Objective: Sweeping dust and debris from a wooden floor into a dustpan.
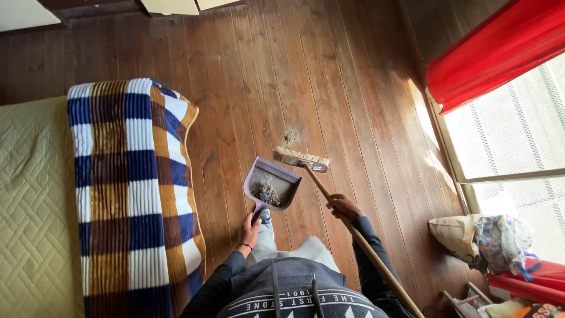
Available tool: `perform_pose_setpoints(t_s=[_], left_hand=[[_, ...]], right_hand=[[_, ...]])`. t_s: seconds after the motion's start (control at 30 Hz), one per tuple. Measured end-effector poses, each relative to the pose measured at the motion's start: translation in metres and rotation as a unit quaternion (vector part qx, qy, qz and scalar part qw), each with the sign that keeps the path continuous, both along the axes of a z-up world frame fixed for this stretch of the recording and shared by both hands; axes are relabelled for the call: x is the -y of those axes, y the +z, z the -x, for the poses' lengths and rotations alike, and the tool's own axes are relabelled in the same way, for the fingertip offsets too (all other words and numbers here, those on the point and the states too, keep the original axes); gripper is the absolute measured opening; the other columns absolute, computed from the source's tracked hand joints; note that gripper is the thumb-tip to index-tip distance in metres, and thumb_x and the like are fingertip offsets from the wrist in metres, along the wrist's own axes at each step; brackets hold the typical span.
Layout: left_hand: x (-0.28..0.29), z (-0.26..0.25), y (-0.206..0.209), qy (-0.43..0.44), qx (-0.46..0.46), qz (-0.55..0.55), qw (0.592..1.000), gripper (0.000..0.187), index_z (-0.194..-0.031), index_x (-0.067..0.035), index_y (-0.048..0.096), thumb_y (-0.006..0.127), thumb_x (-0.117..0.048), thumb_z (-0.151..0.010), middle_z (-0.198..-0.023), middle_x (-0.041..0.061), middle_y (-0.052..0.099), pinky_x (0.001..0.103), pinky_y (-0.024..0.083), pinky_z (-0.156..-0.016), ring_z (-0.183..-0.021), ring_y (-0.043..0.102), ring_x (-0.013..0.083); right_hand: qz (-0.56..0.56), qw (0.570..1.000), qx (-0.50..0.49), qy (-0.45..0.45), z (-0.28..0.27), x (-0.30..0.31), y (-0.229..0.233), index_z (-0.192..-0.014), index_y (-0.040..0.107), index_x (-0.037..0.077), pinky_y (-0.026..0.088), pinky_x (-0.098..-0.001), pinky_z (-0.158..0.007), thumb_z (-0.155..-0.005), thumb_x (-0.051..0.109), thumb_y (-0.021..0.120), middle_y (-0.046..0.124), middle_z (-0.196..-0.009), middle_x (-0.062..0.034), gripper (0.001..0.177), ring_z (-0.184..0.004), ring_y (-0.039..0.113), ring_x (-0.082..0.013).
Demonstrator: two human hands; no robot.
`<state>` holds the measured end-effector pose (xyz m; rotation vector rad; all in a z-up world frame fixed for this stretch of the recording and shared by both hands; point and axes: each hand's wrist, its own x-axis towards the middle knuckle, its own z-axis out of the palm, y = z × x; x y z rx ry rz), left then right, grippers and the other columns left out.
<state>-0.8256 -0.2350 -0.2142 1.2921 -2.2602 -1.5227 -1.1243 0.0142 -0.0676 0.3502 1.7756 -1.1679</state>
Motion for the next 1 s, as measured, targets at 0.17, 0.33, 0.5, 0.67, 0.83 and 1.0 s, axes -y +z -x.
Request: perform_pose_setpoints(t_s=[0.17, 0.33, 0.5, 0.67, 0.83, 1.0], left_hand=[[0.055, 0.05, 0.02, -0.027, 0.014, -0.004, 1.0, 0.057, -0.138, -0.015, 0.064, 0.07, -0.048, -0.093, -0.132, 0.018, 0.069, 0.049, 0.053, -0.103, -0.123, 0.064, 0.0394], [0.083, 0.114, 0.013, -0.015, 0.009, -0.005, 1.0, 0.056, -0.138, -0.013, 0.063, 0.071, -0.045, -0.093, -0.13, 0.023, 0.068, 0.052, 0.053, -0.101, -0.121, 0.064, 0.0437], [0.116, 0.201, -0.005, 0.0, -0.002, -0.031, 1.0, 0.059, -0.14, -0.009, 0.06, 0.072, -0.043, -0.093, -0.135, 0.025, 0.066, 0.052, 0.051, -0.105, -0.125, 0.061, 0.0451], [0.147, 0.298, 0.014, 0.005, 0.03, -0.026, 0.999, 0.058, -0.141, -0.013, 0.061, 0.071, -0.046, -0.094, -0.134, 0.022, 0.066, 0.05, 0.052, -0.103, -0.123, 0.063, 0.0417], [0.17, 0.377, 0.028, 0.016, 0.06, -0.039, 0.997, 0.057, -0.142, -0.018, 0.061, 0.071, -0.048, -0.094, -0.133, 0.019, 0.068, 0.048, 0.054, -0.1, -0.121, 0.065, 0.0392], [0.201, 0.443, 0.015, 0.014, 0.027, -0.016, 0.999, 0.055, -0.139, -0.015, 0.062, 0.072, -0.043, -0.093, -0.127, 0.023, 0.07, 0.049, 0.057, -0.095, -0.117, 0.067, 0.0414]], right_hand=[[-0.028, 0.999, 0.013, 0.034, 0.06, 0.028, -0.016, -0.128, 0.057, -0.006, 0.047, -0.0283, -0.036, -0.083, -0.001, 0.061, 0.061, -0.071, -0.0178, 0.046, -0.047, 0.057, -0.021], [-0.02, 0.999, 0.045, 0.004, 0.113, 0.054, -0.04, -0.125, 0.058, -0.004, 0.047, -0.0269, -0.035, -0.079, -0.003, 0.063, 0.058, -0.07, -0.0158, 0.046, -0.045, 0.055, -0.0198], [-0.052, 0.986, 0.104, 0.118, 0.197, 0.081, -0.084, -0.116, 0.061, -0.009, 0.048, -0.0278, -0.037, -0.079, -0.005, 0.063, 0.061, -0.066, -0.0131, 0.038, -0.047, 0.059, -0.0176], [-0.027, 0.989, 0.108, 0.1, 0.268, 0.088, -0.101, -0.129, 0.057, -0.008, 0.052, -0.0321, -0.038, -0.078, -0.006, 0.069, 0.063, -0.071, -0.0188, 0.052, -0.049, 0.062, -0.0212], [-0.021, 0.986, 0.124, 0.107, 0.322, 0.097, -0.068, -0.147, 0.044, -0.005, 0.055, -0.0329, -0.04, -0.074, -0.003, 0.071, 0.065, -0.08, -0.0216, 0.078, -0.054, 0.063, -0.0234], [-0.026, 0.992, 0.091, 0.088, 0.375, 0.131, -0.111, -0.147, 0.045, -0.002, 0.047, -0.0311, -0.036, -0.076, -0.005, 0.063, 0.058, -0.067, -0.0144, 0.074, -0.047, 0.056, -0.0191]])
